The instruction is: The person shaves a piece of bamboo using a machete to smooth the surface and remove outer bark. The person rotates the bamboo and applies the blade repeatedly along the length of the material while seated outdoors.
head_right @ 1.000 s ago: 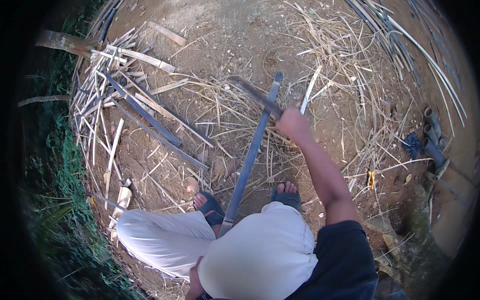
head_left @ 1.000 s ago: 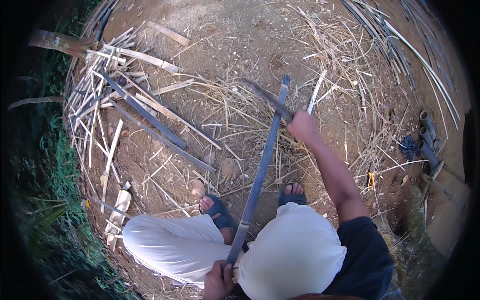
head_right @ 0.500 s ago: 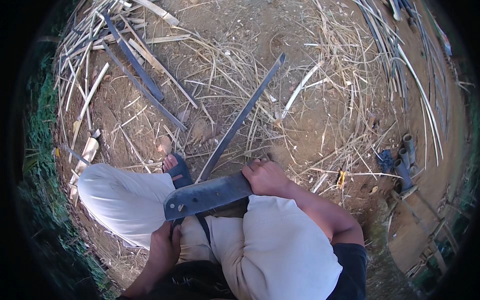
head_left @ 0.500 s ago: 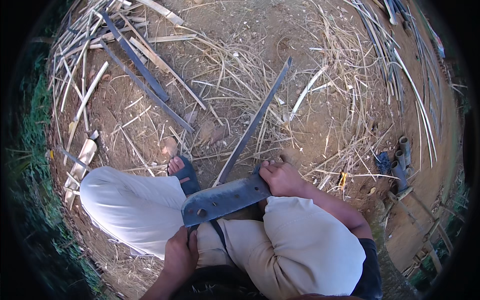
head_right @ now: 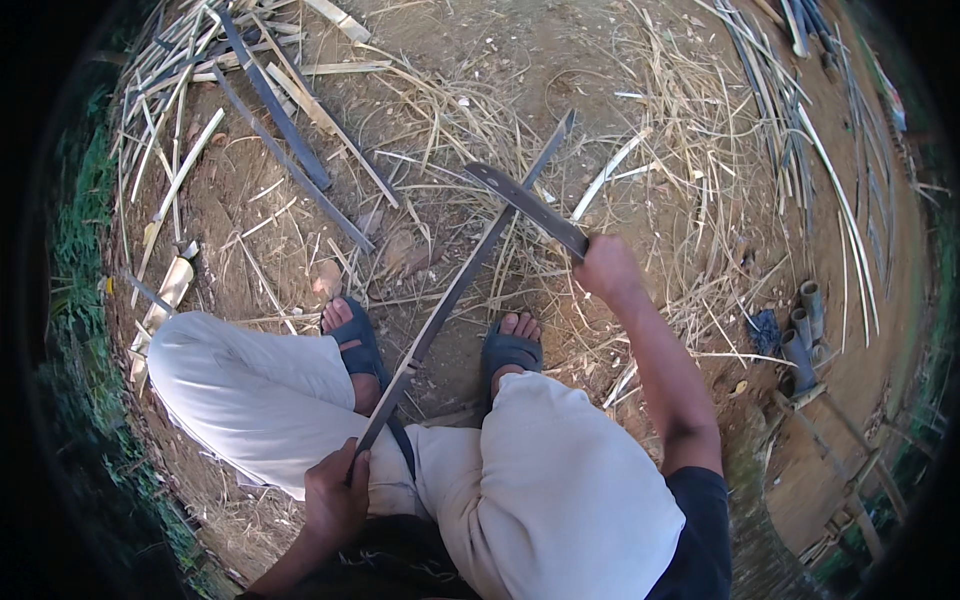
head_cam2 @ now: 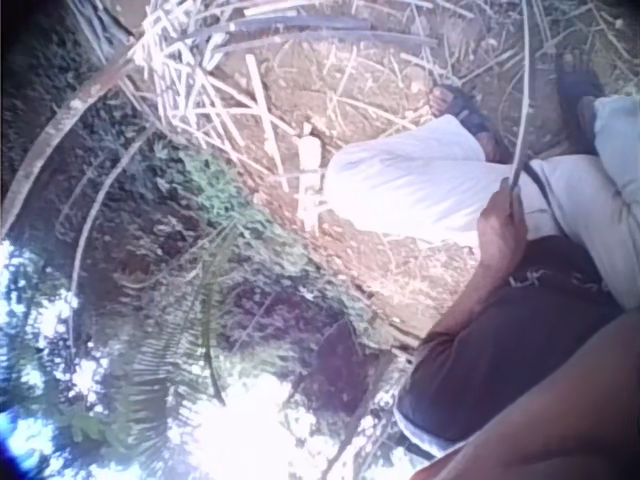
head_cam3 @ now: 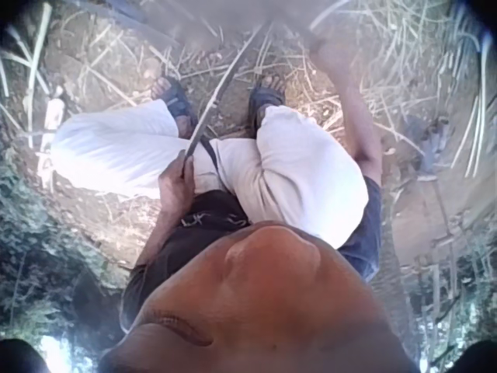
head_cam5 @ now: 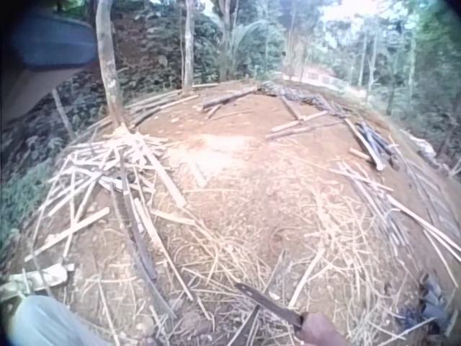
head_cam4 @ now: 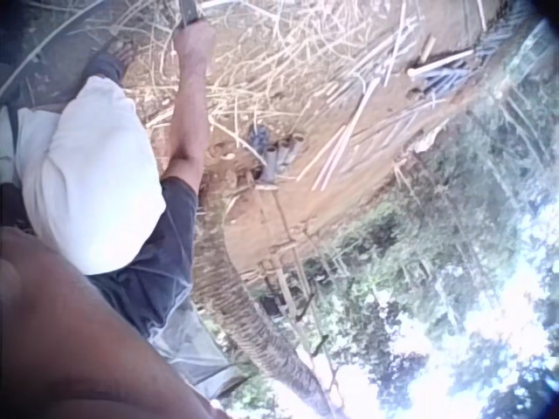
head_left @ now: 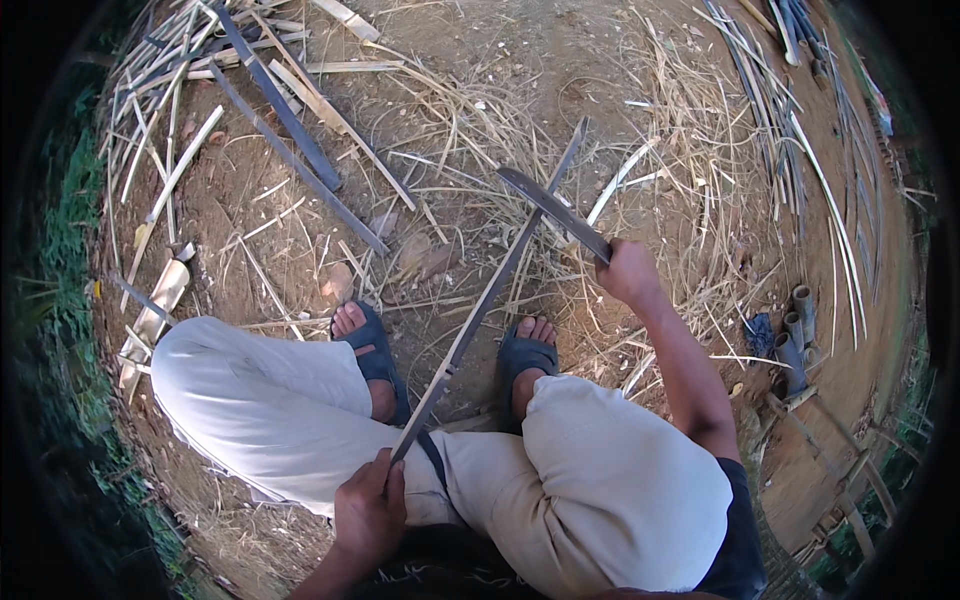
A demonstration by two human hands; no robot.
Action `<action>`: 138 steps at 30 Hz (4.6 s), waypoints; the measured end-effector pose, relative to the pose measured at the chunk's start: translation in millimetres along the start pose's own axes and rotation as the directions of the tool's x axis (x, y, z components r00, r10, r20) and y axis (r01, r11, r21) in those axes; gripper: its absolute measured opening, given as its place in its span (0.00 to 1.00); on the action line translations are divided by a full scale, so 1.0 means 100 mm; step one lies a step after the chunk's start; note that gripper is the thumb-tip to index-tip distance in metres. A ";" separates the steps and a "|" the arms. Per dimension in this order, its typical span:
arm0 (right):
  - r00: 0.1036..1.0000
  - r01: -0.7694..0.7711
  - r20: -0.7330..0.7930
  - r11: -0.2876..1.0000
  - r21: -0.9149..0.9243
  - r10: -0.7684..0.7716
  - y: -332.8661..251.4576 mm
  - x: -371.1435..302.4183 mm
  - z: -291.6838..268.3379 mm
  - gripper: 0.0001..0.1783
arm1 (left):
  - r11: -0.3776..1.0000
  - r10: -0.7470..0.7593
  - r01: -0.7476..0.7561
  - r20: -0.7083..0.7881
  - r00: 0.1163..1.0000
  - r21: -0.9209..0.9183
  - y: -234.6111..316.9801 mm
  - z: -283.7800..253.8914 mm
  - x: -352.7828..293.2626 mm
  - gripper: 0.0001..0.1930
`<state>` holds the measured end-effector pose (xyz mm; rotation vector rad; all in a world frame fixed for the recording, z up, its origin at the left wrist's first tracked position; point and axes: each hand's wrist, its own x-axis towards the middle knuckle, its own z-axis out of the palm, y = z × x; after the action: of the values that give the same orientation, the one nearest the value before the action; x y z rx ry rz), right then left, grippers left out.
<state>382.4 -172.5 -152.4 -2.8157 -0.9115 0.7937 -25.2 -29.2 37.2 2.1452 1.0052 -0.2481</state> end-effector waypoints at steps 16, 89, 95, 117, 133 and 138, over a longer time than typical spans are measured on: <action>0.990 -0.121 -0.090 0.989 -0.088 0.113 0.17 0.84 -0.02 0.20 | 0.999 0.036 -0.035 -0.050 0.998 0.017 -0.14 0.04 0.04 0.12; 0.979 -0.189 -0.095 0.980 -0.062 0.182 0.37 1.24 0.14 0.14 | 0.914 0.000 -0.027 0.067 0.998 0.406 -0.15 -0.34 -0.12 0.26; 0.994 -0.097 -0.059 0.995 0.016 0.097 -0.18 1.31 0.10 0.15 | 0.917 -0.025 0.022 0.004 1.000 0.398 -0.25 -0.30 -0.15 0.26; 0.911 -0.386 -0.032 0.876 0.289 0.411 -0.18 -0.78 1.40 0.18 | 0.337 -0.105 0.726 0.742 0.662 -0.600 -0.17 -0.45 0.67 0.21; 0.864 -0.151 0.110 -0.043 0.988 -0.491 -0.99 -0.57 0.20 0.27 | 0.334 0.197 0.318 0.396 0.897 -0.887 0.93 0.28 1.91 0.20; 0.773 -0.271 0.052 -0.255 0.928 -0.632 -0.87 -0.77 0.38 0.30 | 0.228 0.284 0.206 0.267 0.921 -0.952 1.21 0.64 2.23 0.19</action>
<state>265.1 -147.7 -130.7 -0.7533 -0.2795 1.4100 221.0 6.2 -42.9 0.8231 0.5476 0.0303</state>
